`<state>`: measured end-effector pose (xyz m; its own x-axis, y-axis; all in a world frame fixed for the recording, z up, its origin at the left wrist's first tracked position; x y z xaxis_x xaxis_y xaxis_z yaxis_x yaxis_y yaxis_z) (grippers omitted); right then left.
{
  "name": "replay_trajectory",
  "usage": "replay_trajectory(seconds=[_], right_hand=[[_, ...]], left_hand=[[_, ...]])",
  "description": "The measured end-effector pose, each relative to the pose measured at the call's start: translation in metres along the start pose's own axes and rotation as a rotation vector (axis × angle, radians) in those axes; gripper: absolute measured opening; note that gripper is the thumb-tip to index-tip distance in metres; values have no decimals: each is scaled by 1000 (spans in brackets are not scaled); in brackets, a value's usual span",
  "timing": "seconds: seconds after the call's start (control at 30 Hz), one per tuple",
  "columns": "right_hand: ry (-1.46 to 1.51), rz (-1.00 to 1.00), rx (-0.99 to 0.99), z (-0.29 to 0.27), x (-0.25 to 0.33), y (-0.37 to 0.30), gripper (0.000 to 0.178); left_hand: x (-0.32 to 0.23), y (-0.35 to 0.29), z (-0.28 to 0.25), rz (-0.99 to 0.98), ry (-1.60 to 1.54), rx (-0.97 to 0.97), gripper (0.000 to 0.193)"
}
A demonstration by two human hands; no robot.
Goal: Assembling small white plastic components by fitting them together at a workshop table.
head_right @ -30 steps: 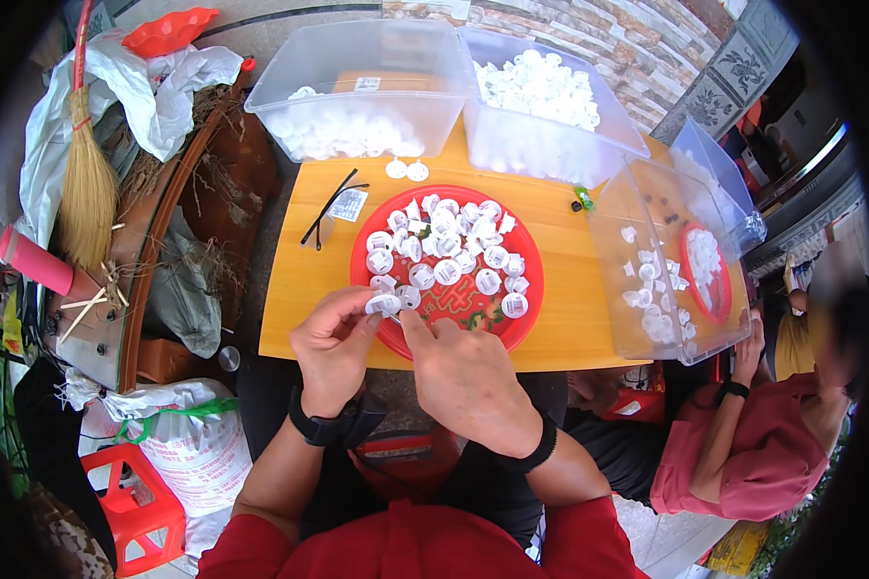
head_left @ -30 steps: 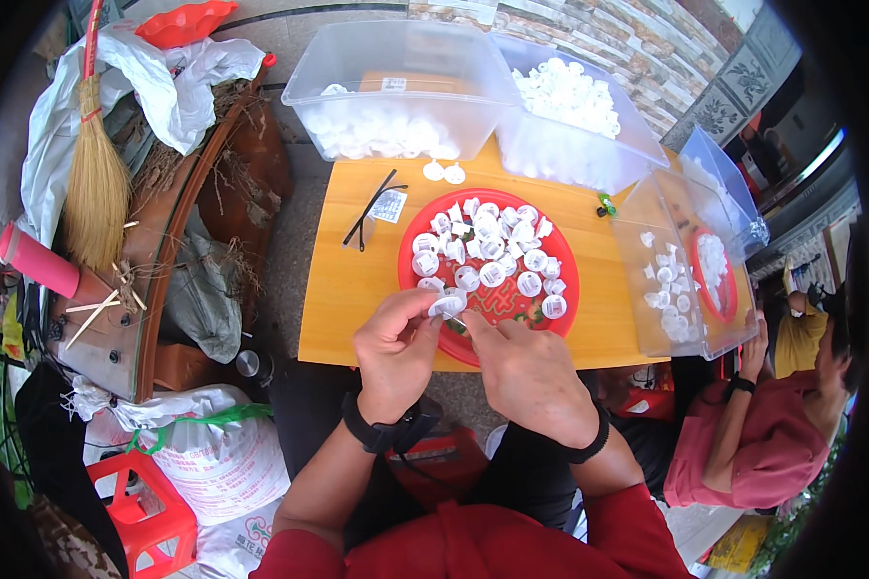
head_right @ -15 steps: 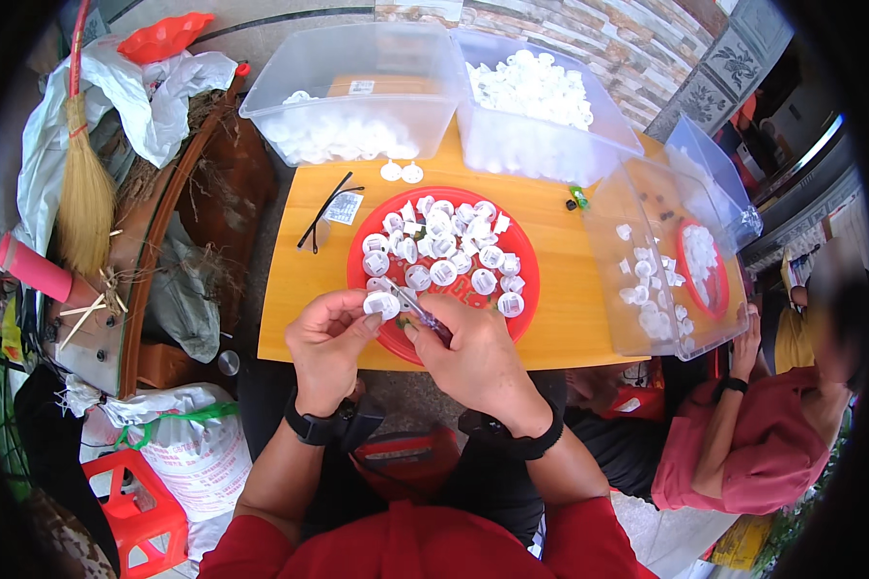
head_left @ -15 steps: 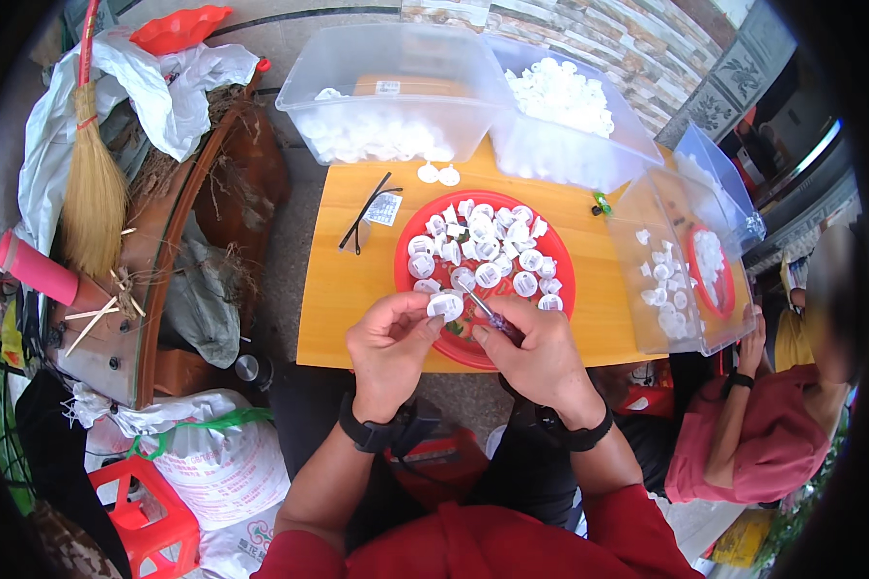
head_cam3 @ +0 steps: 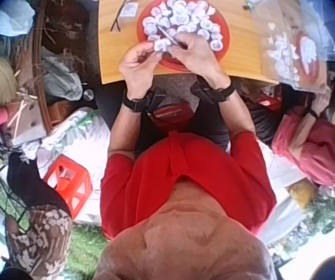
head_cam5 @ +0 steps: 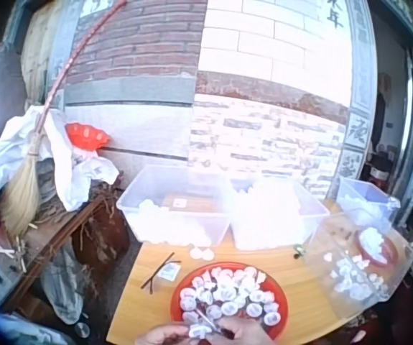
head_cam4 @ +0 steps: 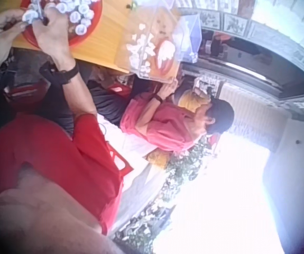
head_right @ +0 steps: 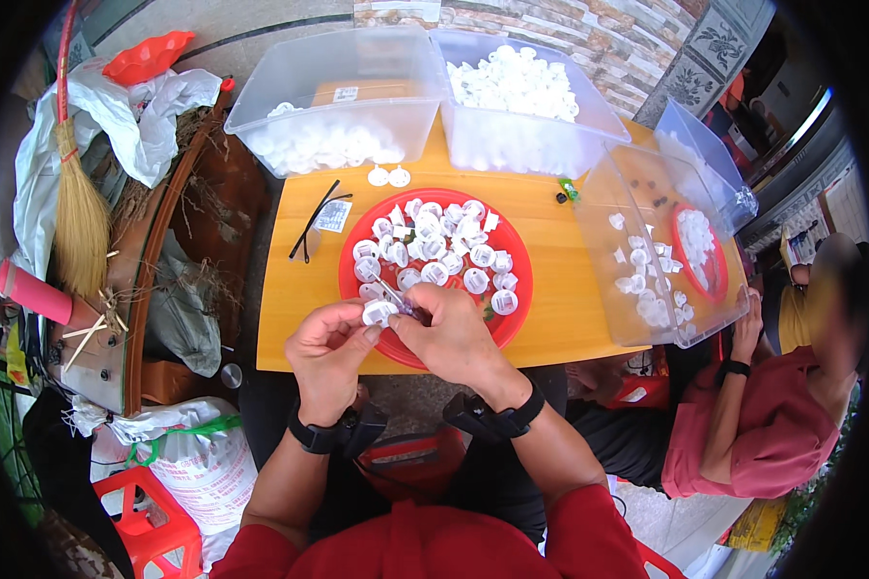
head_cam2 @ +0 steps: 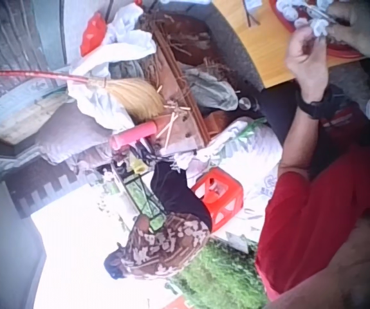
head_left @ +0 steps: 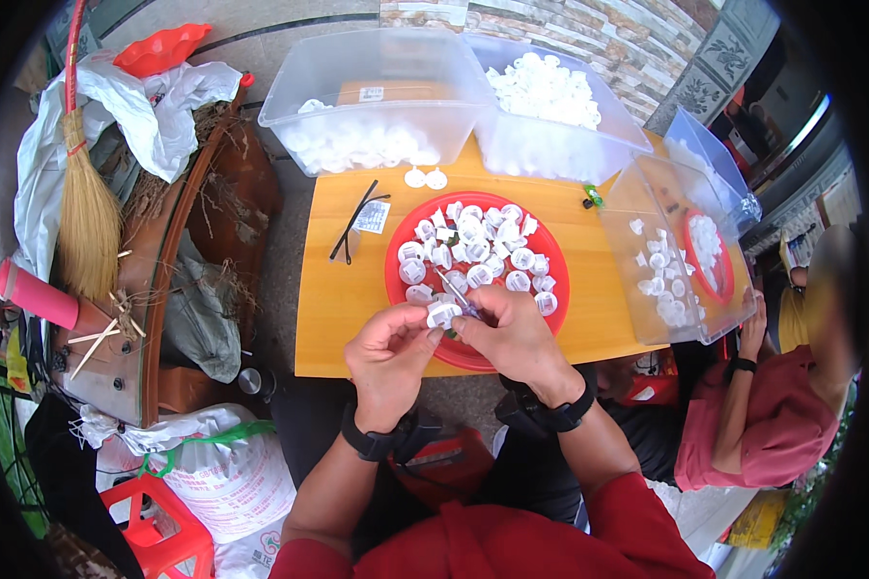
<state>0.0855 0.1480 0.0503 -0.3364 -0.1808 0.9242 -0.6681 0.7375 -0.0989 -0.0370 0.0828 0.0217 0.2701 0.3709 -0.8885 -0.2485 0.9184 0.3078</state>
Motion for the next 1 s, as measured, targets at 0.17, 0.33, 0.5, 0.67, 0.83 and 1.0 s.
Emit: replay_trajectory(seconds=[0.17,0.33,0.5,0.67,0.83,1.0], right_hand=[[-40,38,-9,-7,1,-3,8],[291,57,8,-59,24,32,12],[686,-139,-221,-138,50,61,18],[38,257,20,-43,-2,40,14],[-396,129,194,4,-12,44,22],[-636,41,204,24,-3,56,21]], left_hand=[[-6,4,11,48,-193,54,34],[5,2,-18,-35,-202,-131,32],[13,2,-21,-72,-161,-166,31],[21,2,-30,-151,-150,-193,27],[27,3,-32,-193,-143,-200,26],[27,3,-32,-176,-123,-197,23]])
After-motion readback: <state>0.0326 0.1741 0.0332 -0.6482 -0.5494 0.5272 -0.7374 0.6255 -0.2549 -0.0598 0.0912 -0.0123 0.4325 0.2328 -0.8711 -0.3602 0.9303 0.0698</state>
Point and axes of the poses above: each hand's wrist, its own y-axis towards the middle knuckle, its own z-axis out of the palm, x = y × z, the point moved 10 cm from there along y, towards the middle knuckle, and after that the axes turned 11 degrees about x, right-handed, at the moved point
